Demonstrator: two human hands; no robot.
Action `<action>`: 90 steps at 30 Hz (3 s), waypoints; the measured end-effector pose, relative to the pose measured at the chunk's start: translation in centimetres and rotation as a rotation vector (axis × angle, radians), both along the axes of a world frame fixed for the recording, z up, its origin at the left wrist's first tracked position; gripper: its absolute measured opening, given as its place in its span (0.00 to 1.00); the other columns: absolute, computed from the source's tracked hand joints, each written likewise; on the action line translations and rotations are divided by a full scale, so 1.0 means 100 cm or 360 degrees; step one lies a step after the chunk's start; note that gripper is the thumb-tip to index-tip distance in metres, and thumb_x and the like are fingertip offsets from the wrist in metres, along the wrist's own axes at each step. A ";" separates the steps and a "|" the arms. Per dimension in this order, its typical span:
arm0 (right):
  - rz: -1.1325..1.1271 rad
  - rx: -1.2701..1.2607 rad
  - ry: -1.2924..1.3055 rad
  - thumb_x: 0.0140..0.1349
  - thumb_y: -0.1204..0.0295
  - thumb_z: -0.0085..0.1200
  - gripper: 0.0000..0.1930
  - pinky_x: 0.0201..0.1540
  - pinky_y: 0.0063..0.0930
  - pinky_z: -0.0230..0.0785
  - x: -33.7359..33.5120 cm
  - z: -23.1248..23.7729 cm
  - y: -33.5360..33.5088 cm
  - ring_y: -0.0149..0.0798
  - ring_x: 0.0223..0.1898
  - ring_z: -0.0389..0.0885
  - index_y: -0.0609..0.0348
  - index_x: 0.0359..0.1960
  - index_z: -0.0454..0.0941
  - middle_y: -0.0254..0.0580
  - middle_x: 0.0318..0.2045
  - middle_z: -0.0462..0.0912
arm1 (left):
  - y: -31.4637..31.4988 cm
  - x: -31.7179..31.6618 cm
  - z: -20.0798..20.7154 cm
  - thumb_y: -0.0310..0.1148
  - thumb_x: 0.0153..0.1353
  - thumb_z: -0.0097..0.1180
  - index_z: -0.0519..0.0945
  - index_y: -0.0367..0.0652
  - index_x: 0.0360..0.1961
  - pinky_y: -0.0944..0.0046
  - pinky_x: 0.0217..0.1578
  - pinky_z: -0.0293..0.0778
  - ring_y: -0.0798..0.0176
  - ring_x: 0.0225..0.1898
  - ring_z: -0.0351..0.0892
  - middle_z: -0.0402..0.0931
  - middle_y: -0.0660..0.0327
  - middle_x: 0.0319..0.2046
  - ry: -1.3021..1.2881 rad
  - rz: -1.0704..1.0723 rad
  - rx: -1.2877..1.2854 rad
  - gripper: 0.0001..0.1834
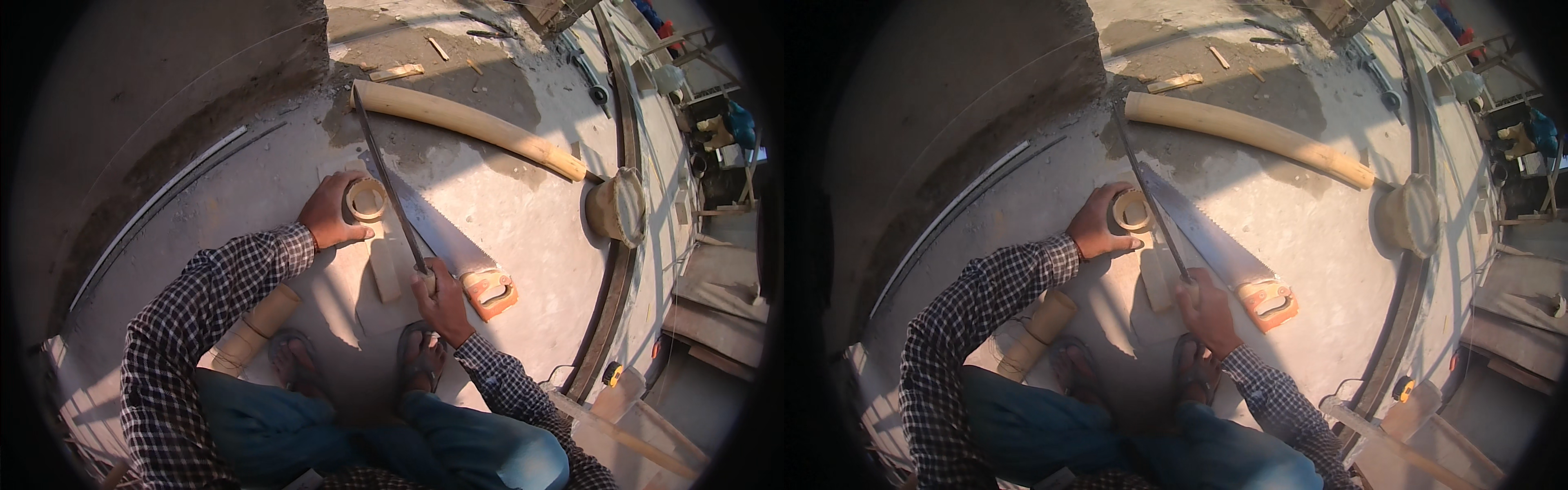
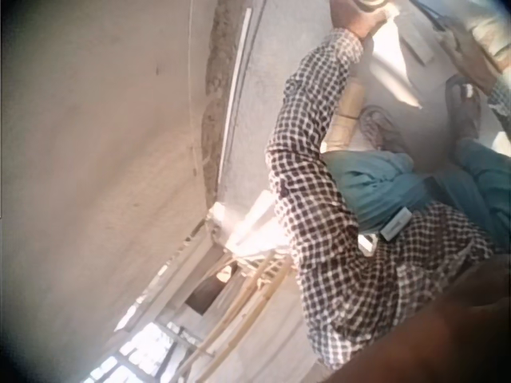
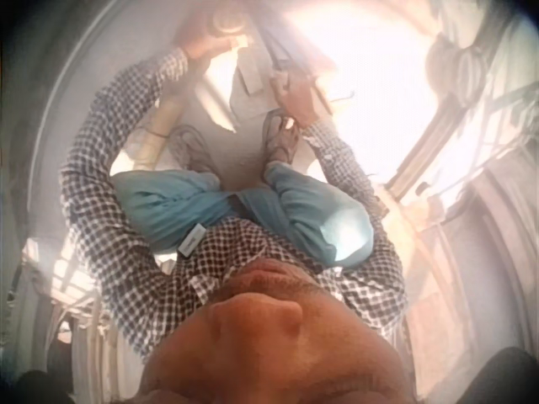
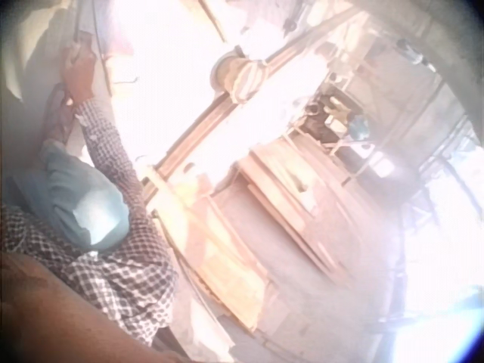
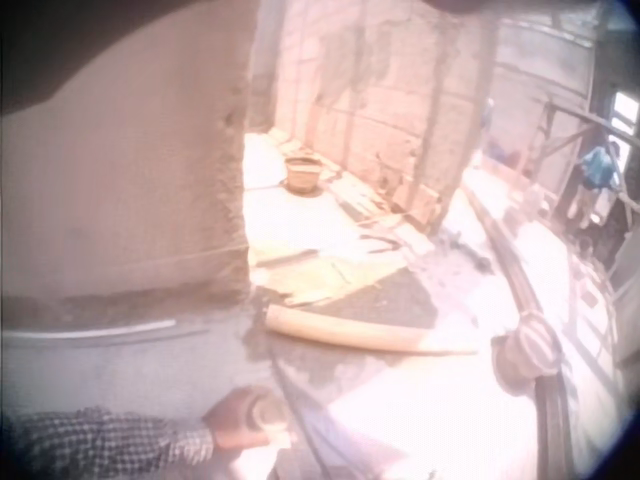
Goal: The person sits on the floor and uses a hand saw to cut a small piece of wood. They then switch to a knife to shave and shape the cut piece, producing small wood shavings.
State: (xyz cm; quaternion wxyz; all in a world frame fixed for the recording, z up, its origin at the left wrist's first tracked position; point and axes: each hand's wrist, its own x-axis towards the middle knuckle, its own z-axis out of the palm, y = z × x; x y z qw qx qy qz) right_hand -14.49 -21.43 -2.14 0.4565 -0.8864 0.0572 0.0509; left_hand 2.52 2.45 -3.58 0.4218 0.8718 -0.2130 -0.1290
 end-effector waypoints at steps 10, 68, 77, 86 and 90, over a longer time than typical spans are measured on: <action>0.0101 -0.0091 0.0049 0.71 0.65 0.57 0.14 0.35 0.47 0.76 0.010 -0.003 0.002 0.63 0.34 0.86 0.61 0.50 0.73 0.60 0.33 0.85 | -0.002 -0.006 -0.007 0.45 0.43 0.82 0.68 0.40 0.66 0.50 0.67 0.65 0.46 0.65 0.68 0.70 0.49 0.60 0.0051 0.0079 0.0081 0.51; 0.0208 -0.0128 -0.0112 0.71 0.65 0.56 0.17 0.37 0.53 0.75 0.036 0.022 -0.008 0.65 0.34 0.84 0.60 0.55 0.69 0.61 0.32 0.85 | -0.011 0.008 0.008 0.60 0.61 0.67 0.62 0.35 0.70 0.53 0.67 0.67 0.49 0.66 0.71 0.71 0.45 0.63 0.0244 0.0196 -0.0472 0.50; 0.0159 -0.0351 -0.0305 0.70 0.67 0.58 0.16 0.33 0.51 0.76 0.045 0.022 -0.005 0.61 0.31 0.85 0.60 0.52 0.71 0.57 0.28 0.84 | -0.020 -0.007 0.002 0.60 0.68 0.60 0.65 0.32 0.68 0.55 0.64 0.70 0.53 0.63 0.73 0.74 0.49 0.60 0.0405 0.0371 -0.0592 0.44; 0.0057 0.0234 -0.0279 0.71 0.61 0.57 0.19 0.41 0.49 0.77 0.032 0.034 -0.001 0.63 0.37 0.86 0.58 0.57 0.72 0.57 0.36 0.87 | -0.015 -0.008 -0.003 0.64 0.67 0.57 0.76 0.29 0.58 0.62 0.55 0.75 0.57 0.52 0.81 0.81 0.52 0.52 0.1263 0.0545 -0.1118 0.42; -0.0018 0.0277 -0.0167 0.71 0.61 0.56 0.18 0.44 0.50 0.78 0.042 0.051 -0.009 0.65 0.40 0.86 0.57 0.56 0.72 0.59 0.38 0.87 | -0.010 -0.005 -0.006 0.61 0.65 0.61 0.76 0.34 0.60 0.59 0.56 0.73 0.56 0.56 0.77 0.77 0.53 0.56 0.0581 0.0311 -0.0485 0.39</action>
